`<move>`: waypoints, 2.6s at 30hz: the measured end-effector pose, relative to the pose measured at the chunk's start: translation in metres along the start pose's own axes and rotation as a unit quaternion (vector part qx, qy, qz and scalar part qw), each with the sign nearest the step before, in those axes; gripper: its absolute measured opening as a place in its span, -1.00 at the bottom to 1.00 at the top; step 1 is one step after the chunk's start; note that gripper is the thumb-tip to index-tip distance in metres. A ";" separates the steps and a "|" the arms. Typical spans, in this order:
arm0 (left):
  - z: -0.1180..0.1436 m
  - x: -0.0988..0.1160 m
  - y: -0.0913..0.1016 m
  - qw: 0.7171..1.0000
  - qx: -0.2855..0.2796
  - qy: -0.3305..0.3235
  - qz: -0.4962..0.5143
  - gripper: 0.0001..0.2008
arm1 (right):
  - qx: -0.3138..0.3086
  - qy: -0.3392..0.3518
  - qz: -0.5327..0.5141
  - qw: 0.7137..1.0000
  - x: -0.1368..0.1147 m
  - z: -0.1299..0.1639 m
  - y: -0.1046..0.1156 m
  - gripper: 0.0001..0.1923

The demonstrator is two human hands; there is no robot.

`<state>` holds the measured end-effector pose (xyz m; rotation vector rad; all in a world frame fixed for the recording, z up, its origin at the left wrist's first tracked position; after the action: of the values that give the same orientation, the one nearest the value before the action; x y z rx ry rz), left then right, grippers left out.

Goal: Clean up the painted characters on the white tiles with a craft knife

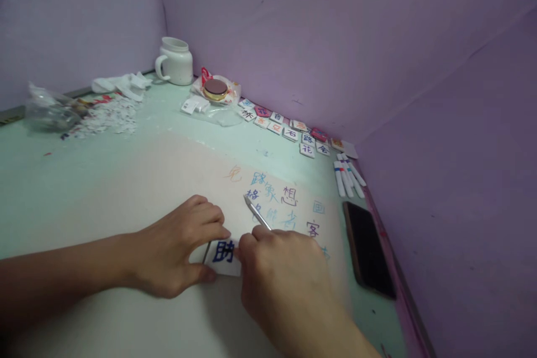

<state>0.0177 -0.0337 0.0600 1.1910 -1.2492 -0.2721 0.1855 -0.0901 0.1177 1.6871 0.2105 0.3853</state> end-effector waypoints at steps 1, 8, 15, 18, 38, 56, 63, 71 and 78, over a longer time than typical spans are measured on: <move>0.000 0.000 0.000 1.000 0.001 -0.002 0.000 -0.68 | 0.002 0.003 0.000 1.000 0.000 0.000 0.000 -0.84; 0.000 0.001 0.000 1.000 0.002 -0.003 -0.004 -0.68 | 0.010 0.024 0.011 1.000 -0.001 -0.005 0.002 -0.84; -0.001 -0.001 -0.001 1.000 0.001 -0.002 -0.004 -0.68 | -0.064 0.008 0.054 0.996 -0.009 -0.017 0.008 -0.84; -0.001 -0.001 0.000 1.000 0.001 0.001 -0.004 -0.68 | -0.121 -0.009 0.052 0.991 -0.010 -0.020 0.010 -0.86; 0.001 -0.002 -0.003 1.000 0.006 -0.013 0.008 -0.67 | -0.084 -0.043 -0.231 0.968 0.022 -0.004 -0.020 -0.88; 0.000 -0.002 -0.001 1.000 0.008 -0.019 0.018 -0.70 | 0.027 -0.120 -0.434 0.893 0.012 0.030 -0.054 -0.87; 0.000 -0.002 0.000 1.000 0.003 -0.028 0.007 -0.70 | 0.111 -0.110 -0.368 0.917 0.019 0.036 -0.048 -0.85; 0.000 -0.001 -0.001 1.000 0.007 -0.027 0.001 -0.67 | 0.198 -0.009 -0.171 0.965 0.011 0.039 -0.038 -0.81; 0.001 -0.002 -0.002 1.000 0.007 -0.027 0.003 -0.67 | 0.240 -0.011 -0.124 0.963 -0.001 0.035 -0.038 -0.77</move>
<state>0.0172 -0.0334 0.0568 1.1991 -1.3031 -0.2923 0.2010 -0.1170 0.0759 2.1083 0.5275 0.1295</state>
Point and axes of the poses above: each hand's wrist, its own z-axis away from the middle knuckle, its own y-axis out of the back of the hand, x = y × z, the point moved 1 cm from there along -z, towards the middle knuckle
